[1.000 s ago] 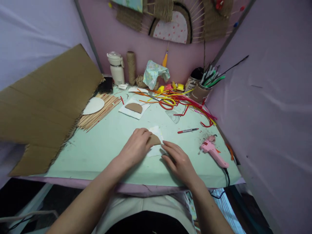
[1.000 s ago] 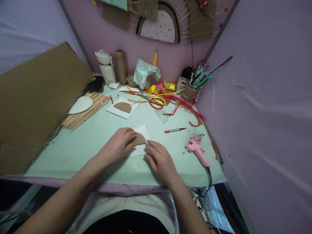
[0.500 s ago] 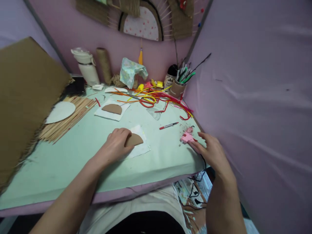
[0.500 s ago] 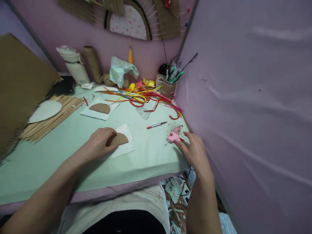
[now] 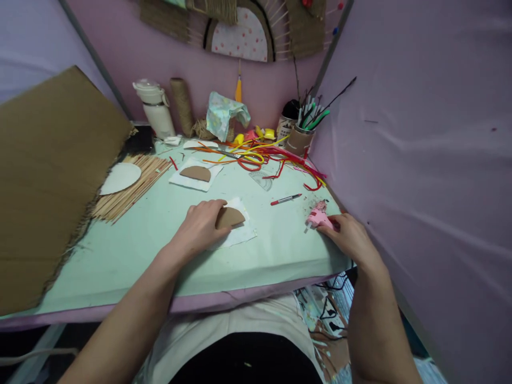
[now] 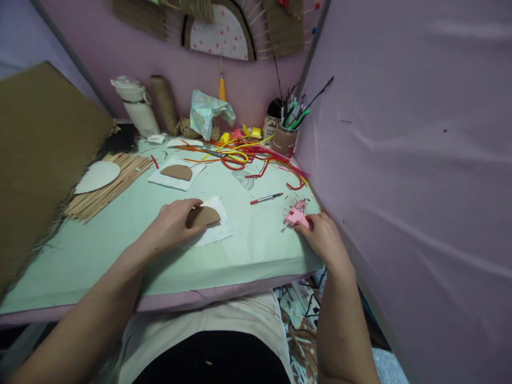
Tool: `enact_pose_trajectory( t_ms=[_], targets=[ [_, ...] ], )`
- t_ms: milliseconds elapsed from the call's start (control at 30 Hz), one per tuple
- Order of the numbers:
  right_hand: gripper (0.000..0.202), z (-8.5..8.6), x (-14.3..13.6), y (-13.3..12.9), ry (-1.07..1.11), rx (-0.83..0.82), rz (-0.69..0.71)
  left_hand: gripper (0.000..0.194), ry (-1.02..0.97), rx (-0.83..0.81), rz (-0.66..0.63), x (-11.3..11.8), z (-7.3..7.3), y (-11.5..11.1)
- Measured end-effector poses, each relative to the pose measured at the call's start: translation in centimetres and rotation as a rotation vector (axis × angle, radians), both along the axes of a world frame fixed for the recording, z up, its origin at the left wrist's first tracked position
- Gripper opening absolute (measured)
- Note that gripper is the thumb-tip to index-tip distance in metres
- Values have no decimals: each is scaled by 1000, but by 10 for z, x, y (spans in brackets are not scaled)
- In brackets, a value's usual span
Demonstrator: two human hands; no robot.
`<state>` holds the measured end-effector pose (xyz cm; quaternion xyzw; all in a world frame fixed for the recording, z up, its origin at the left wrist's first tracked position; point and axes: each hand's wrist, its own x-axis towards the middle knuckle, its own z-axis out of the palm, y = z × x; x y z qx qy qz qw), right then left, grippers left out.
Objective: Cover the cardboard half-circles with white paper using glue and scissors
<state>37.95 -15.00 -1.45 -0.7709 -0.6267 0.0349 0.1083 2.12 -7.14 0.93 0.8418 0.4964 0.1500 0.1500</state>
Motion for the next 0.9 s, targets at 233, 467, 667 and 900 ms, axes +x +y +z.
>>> enact_pose_trajectory(
  t_ms=[233, 467, 667, 900],
  targets=[
    [43, 36, -6, -20, 255, 177, 30, 49, -842, -188, 116, -13, 11, 0],
    [32, 67, -96, -11, 1298, 685, -15, 48, -1631, -767, 38, -21, 12, -4],
    [45, 74, -168, -10, 1429, 498, 309, 52, -1689, -843, -155, -24, 9, -8],
    [42, 77, -187, -29, 1083, 283, 466, 54, -1614, -844, -261, -22, 5, -12]
  ],
)
